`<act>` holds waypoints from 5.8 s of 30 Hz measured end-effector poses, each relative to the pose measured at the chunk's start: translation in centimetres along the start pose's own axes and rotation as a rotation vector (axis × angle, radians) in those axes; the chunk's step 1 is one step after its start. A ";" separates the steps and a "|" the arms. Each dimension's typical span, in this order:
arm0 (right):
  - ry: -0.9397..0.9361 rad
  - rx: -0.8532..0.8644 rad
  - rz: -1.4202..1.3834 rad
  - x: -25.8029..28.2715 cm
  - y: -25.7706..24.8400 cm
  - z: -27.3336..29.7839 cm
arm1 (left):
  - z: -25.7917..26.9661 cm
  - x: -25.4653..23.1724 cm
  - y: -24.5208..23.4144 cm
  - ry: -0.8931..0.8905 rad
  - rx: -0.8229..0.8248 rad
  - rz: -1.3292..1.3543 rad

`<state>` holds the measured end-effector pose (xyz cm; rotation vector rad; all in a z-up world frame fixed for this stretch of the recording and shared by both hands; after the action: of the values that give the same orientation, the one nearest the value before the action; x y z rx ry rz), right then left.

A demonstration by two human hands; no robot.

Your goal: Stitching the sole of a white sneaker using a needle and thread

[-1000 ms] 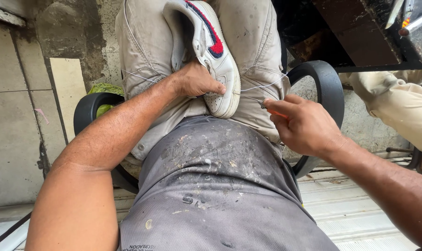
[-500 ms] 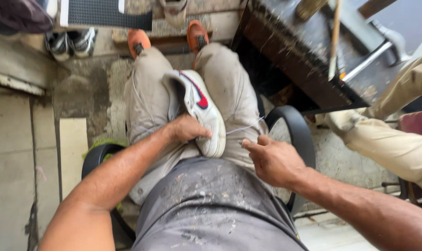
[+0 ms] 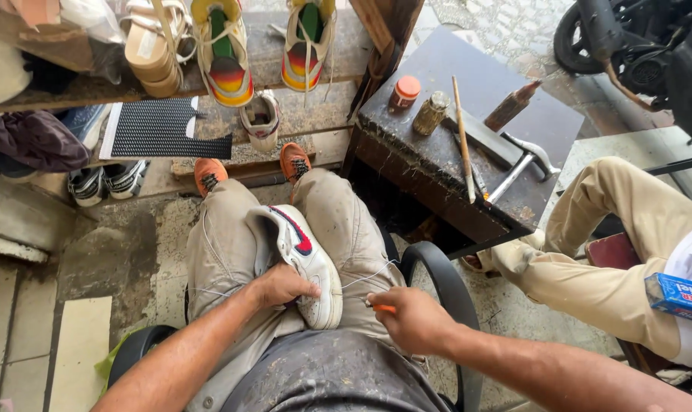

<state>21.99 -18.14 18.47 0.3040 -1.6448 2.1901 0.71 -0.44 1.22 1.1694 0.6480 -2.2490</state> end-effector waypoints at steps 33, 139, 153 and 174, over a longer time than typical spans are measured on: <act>-0.151 0.063 0.128 -0.7 0.7 -0.5 | 0.0 0.7 -0.1 0.054 0.017 0.063; -0.622 -0.497 -0.116 1.9 6.3 -9.7 | 1.5 -7.0 -4.4 0.067 -0.202 -0.938; -0.635 -0.527 -0.260 0.3 6.3 -9.0 | 12.5 -1.2 -18.1 0.225 -0.821 0.302; -0.767 -0.381 -0.433 4.8 3.5 -7.2 | 2.1 -5.3 -2.3 0.024 0.074 -0.090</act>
<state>16.51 -11.29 15.21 1.3628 -2.0580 1.4613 0.67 1.17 7.12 1.2273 0.6433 -2.3552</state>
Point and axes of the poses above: each hand's wrist, its own z-axis away from the middle knuckle, its own y-axis out of the palm, x = y × z, the point moved 1 cm from there along -z, towards the middle knuckle, and after that the axes turned 10 degrees about -x, right-handed, at the moved point
